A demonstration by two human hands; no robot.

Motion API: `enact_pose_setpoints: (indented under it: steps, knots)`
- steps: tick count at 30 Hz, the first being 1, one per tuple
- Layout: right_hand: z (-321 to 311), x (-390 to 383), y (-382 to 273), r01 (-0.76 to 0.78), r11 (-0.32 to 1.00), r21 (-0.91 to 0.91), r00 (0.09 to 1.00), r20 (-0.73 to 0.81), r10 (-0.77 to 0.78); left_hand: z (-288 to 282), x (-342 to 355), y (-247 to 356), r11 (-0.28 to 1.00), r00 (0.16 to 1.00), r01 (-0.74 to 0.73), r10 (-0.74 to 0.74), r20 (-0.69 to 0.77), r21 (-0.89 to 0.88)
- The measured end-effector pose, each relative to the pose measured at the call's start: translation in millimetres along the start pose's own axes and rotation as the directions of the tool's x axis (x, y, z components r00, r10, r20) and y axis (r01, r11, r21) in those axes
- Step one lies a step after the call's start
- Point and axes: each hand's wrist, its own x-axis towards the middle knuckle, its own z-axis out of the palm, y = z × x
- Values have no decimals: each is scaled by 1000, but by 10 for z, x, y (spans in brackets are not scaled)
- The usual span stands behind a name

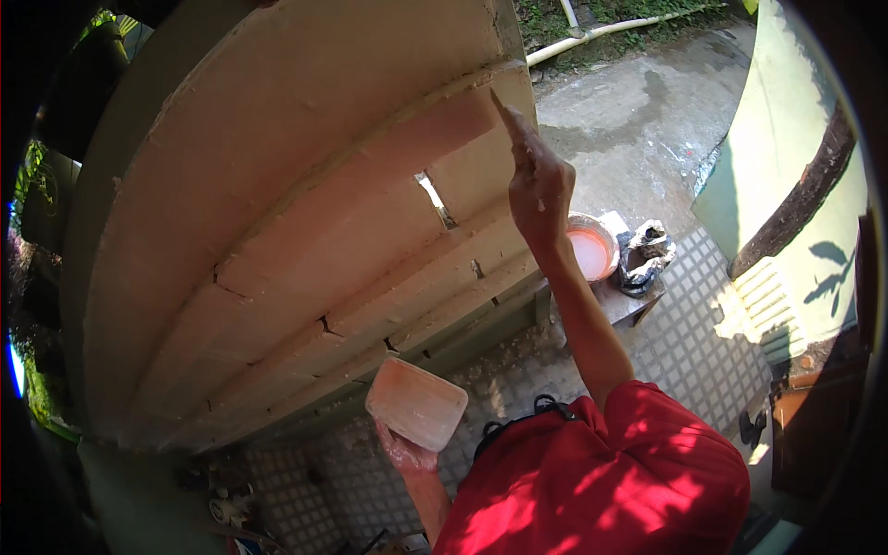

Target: Applying white patching compound or plaster to cracks in a wall using a putty knife and small container.

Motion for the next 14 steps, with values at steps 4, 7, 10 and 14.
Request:
enact_pose_setpoints:
  steps: [4,7,10,14]
  knots:
    - [-76,319,231,-38,988,-147,997,-79,27,-23,-12,-20,1000,1000,16,-17,22,10]
    - [101,61,-90,45,992,-118,998,43,-40,24,5,-60,998,1000,9,-10,17,57]
    - [252,-309,-190,247,969,24,955,161,-248,-26,96,-54,998,1000,28,-27,-6,60]
    - [138,-247,-21,219,961,169,937,238,-255,124,36,-33,996,1000,5,-7,23,87]
